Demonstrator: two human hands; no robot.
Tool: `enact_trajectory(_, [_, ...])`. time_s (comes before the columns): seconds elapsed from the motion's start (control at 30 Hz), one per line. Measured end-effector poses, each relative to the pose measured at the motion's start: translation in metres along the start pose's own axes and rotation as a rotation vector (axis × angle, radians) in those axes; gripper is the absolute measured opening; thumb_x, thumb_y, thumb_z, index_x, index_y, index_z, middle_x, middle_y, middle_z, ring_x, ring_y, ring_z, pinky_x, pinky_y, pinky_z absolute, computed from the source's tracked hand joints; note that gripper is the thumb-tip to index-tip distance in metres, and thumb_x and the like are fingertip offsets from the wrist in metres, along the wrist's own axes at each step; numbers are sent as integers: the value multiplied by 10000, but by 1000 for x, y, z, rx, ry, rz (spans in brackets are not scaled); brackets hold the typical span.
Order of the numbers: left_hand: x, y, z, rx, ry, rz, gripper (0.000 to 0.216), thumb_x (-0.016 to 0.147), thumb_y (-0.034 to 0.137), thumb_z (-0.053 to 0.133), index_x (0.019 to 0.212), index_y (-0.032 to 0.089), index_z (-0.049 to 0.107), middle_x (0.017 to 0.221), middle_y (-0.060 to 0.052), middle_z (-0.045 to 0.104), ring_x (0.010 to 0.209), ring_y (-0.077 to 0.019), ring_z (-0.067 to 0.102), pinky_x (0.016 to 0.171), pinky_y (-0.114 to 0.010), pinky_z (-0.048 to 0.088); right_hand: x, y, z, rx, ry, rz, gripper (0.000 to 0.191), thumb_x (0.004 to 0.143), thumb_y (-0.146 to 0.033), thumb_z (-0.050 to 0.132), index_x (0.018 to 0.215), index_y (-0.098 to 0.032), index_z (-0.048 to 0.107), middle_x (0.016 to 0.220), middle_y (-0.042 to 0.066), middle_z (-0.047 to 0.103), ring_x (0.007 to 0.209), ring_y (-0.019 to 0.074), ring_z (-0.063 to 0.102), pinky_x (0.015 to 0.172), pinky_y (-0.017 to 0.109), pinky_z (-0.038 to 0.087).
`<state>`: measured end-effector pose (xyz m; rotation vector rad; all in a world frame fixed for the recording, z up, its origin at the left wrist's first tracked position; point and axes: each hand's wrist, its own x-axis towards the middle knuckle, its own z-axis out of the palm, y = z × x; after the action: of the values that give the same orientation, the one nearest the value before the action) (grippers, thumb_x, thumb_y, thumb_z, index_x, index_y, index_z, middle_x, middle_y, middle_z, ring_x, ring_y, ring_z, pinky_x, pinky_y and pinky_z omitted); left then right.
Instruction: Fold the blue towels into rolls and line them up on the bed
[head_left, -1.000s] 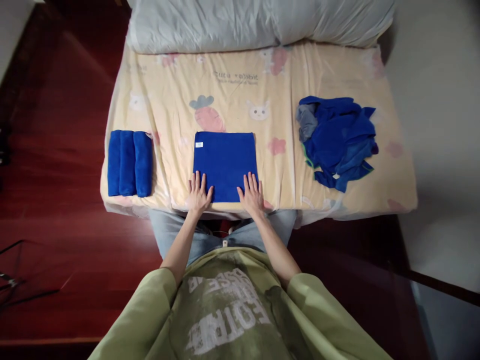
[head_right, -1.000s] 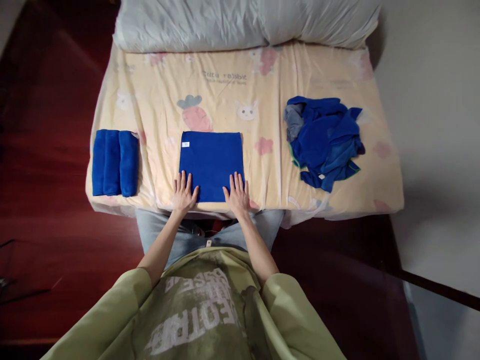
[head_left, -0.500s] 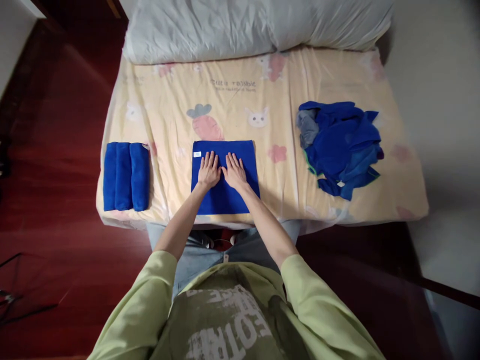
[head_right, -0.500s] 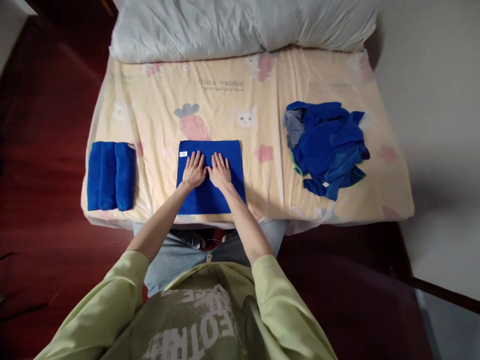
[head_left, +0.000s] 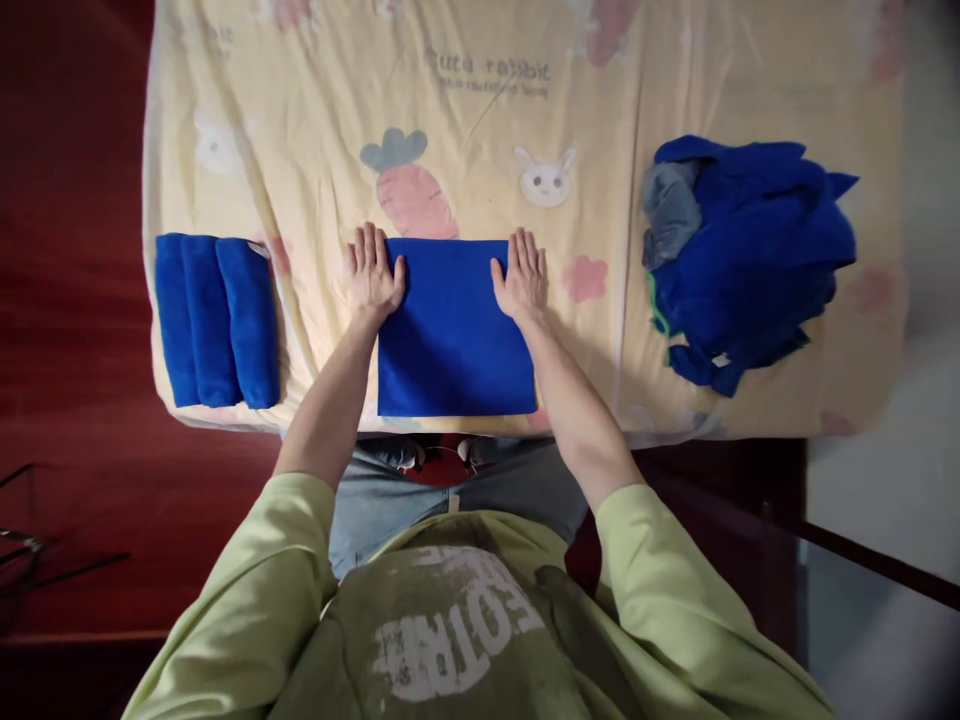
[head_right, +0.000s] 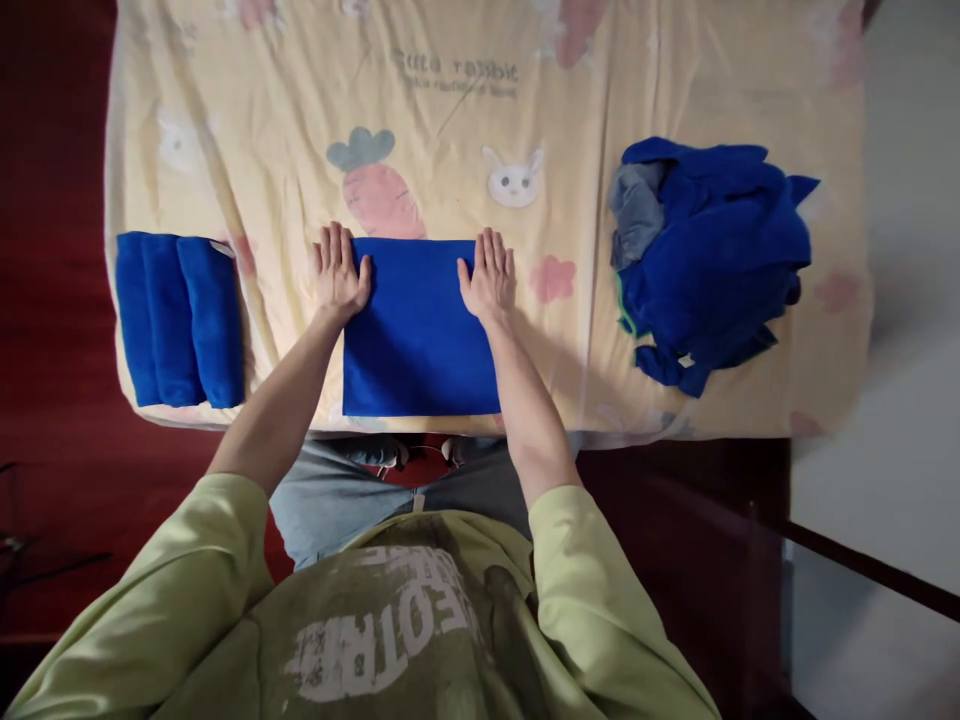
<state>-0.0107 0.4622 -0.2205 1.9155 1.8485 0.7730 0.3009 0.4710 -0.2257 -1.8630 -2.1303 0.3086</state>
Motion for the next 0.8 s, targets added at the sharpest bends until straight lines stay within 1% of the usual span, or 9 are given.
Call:
enact_trajectory(0.07, [-7,10,-4,4,22,27,816,1066,589,386,1690,84,240,1787,-135,89,1657,-299,-77,1346,-537,-107,-9,-11,-9,-22,3,-11,702,1115,-450,212,1704,-70,178,1783,161,127,1670,309,43,1325,676,44])
enact_trajectory(0.13, [-27,25,-12,11,18,104,798,1066,559,405,1694,93,241,1789,-128,69,1653,-308,-83,1348,-547,-98,-34,-26,-25,-13,3,-79,695,1110,-407,238,1711,-75,135,1790,146,78,1668,319,6,1321,689,26])
enact_trajectory(0.2, [-64,40,-23,19,-55,234,756,1069,525,411,1694,124,267,1789,-112,83,1653,-313,-51,1355,-560,-52,-75,-40,-42,23,-26,-207,691,1102,-370,278,1721,-111,111,1793,109,69,1667,309,-3,1333,674,31])
enact_trajectory(0.27, [-113,48,-35,25,-209,395,686,1079,484,395,1689,182,309,1783,-86,136,1656,-307,22,1361,-569,31,-126,-44,-57,70,-98,-354,686,1097,-344,328,1727,-164,126,1788,73,120,1667,287,44,1354,636,67])
enact_trajectory(0.33, [-163,45,-47,31,-396,540,636,1086,454,386,1679,230,346,1766,-69,214,1650,-283,135,1364,-535,126,-178,-38,-67,107,-211,-497,689,1091,-320,382,1726,-187,149,1772,66,196,1659,268,132,1371,584,125])
enact_trajectory(0.37, [-185,40,-52,41,-445,561,623,1088,446,386,1675,240,359,1757,-69,245,1643,-275,180,1362,-522,153,-200,-30,-70,112,-256,-548,688,1090,-316,404,1723,-189,166,1761,69,232,1651,260,181,1374,561,155])
enact_trajectory(0.47, [-228,20,-65,92,-473,501,645,1078,481,423,1668,225,377,1747,-91,261,1633,-287,221,1361,-516,172,-247,-3,-73,101,-293,-569,682,1083,-333,473,1709,-194,241,1730,78,310,1623,262,285,1369,540,214])
enact_trajectory(0.63, [-242,0,-76,46,-468,459,765,989,617,565,1620,197,463,1722,-127,320,1618,-333,269,1346,-554,206,-267,25,-66,221,-143,-517,573,1037,-272,539,1603,-200,484,1631,83,494,1547,253,442,1320,529,350])
enact_trajectory(0.8, [-237,-1,-78,-162,-387,310,553,949,493,539,1400,204,678,1556,-126,579,1536,-331,443,1285,-623,319,-265,26,-49,419,78,-366,450,924,-157,524,1309,-209,751,1388,86,721,1361,237,652,1210,516,500])
